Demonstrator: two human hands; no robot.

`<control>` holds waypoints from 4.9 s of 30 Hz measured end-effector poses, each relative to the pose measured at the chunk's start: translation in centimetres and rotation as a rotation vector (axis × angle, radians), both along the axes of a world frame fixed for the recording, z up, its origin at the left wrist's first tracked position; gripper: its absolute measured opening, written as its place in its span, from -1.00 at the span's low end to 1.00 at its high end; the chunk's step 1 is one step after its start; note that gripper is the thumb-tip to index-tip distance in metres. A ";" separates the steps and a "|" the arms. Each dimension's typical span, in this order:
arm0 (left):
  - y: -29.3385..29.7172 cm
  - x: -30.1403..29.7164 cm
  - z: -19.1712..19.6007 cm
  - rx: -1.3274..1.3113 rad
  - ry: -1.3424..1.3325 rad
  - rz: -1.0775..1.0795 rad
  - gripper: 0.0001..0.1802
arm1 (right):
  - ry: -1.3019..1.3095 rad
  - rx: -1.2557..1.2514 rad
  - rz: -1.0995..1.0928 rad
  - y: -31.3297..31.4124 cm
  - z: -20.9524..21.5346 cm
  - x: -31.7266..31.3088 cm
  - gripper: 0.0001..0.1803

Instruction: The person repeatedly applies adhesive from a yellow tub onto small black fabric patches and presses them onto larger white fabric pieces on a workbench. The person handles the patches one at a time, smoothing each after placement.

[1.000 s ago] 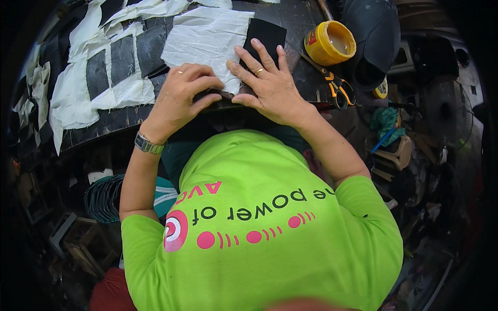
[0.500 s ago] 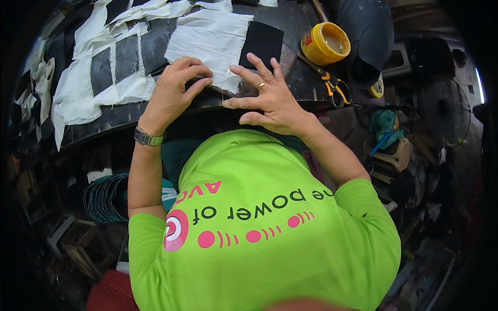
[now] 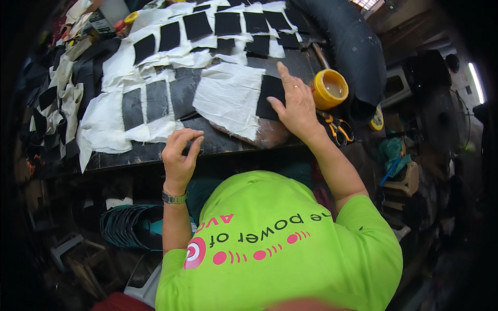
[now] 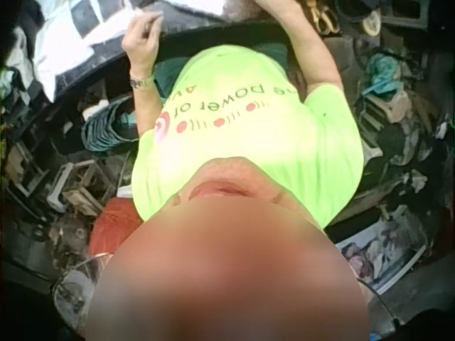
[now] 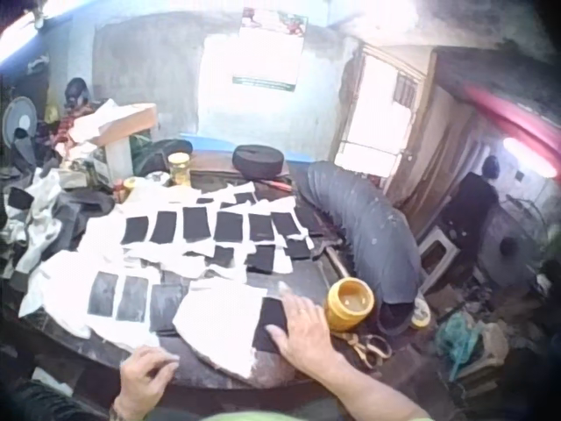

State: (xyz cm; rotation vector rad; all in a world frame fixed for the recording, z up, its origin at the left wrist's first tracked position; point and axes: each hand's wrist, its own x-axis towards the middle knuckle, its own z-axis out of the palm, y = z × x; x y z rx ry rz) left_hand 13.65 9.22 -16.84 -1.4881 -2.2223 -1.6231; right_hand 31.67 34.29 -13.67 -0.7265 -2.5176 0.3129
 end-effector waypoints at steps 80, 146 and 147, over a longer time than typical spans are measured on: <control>-5.6 -4.1 -1.2 -0.287 0.064 0.274 -0.40 | 0.197 -0.032 1.042 -10.7 0.9 -33.0 -0.22; 10.5 -3.4 -1.3 -0.353 0.476 -0.077 -0.58 | -0.108 -0.148 0.554 6.5 -3.6 -4.2 -0.42; 10.4 -3.3 -1.4 -0.352 0.484 -0.071 -0.58 | -0.244 -0.095 0.501 6.9 -4.8 -4.9 -0.38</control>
